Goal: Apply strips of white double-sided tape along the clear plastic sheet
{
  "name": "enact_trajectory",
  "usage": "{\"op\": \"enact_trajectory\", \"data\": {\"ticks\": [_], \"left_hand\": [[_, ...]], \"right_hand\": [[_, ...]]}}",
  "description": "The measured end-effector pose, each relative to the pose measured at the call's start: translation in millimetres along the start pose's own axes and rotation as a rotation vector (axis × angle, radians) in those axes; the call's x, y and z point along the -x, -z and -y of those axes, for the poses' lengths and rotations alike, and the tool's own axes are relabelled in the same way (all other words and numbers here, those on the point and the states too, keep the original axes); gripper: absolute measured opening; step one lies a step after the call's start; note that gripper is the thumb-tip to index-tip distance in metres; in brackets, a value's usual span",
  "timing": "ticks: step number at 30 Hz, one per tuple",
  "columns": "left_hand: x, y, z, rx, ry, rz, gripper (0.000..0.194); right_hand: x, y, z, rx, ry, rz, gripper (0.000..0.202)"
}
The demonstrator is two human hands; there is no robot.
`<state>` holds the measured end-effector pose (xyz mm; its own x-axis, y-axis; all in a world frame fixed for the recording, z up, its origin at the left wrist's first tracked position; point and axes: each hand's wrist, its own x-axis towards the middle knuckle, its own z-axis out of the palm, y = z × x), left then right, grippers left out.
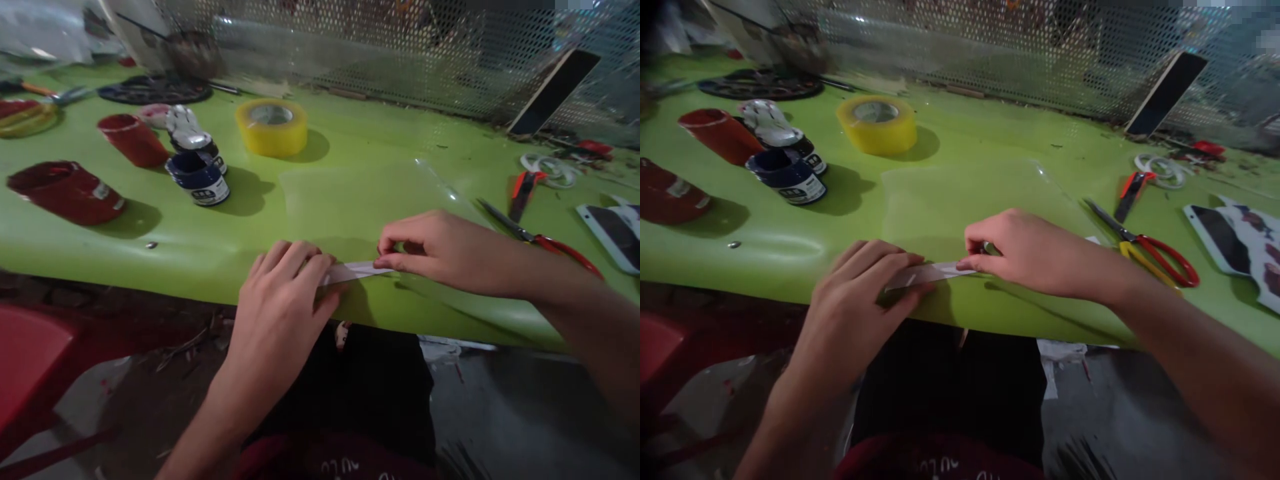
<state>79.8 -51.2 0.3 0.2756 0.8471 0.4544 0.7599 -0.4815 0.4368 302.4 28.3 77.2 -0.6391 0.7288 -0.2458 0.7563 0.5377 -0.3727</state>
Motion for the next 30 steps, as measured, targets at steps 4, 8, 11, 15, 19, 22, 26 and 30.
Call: {"op": "enact_trajectory", "data": {"ticks": [4, 8, 11, 15, 19, 22, 26, 30], "left_hand": [[3, -10.1, 6, 0.063, 0.037, -0.063, 0.009], [7, -13.4, 8, 0.076, 0.035, -0.103, 0.008], [8, -14.6, 7, 0.093, 0.043, -0.139, 0.011], [10, -16.4, 5, 0.112, 0.054, -0.184, 0.017], [10, -17.4, 4, 0.108, 0.064, -0.201, 0.019], [11, -18.0, 4, 0.131, 0.073, -0.206, 0.018], [12, -17.5, 4, 0.135, 0.083, -0.210, 0.018], [11, -16.7, 4, 0.136, 0.079, -0.210, 0.019]], "right_hand": [[0, 4, 0, 0.030, -0.029, 0.049, 0.027], [-1, 9, 0, -0.006, -0.007, 0.091, 0.030], [-1, 14, 1, -0.060, -0.002, 0.124, 0.032], [-2, 14, 4, -0.041, -0.044, 0.143, 0.030], [-5, 9, 8, 0.088, -0.097, 0.127, 0.029], [-10, 8, 6, 0.153, -0.085, 0.148, 0.030], [-14, 7, -2, 0.184, -0.070, 0.187, 0.031], [-17, 6, -6, 0.177, -0.079, 0.192, 0.032]]}}
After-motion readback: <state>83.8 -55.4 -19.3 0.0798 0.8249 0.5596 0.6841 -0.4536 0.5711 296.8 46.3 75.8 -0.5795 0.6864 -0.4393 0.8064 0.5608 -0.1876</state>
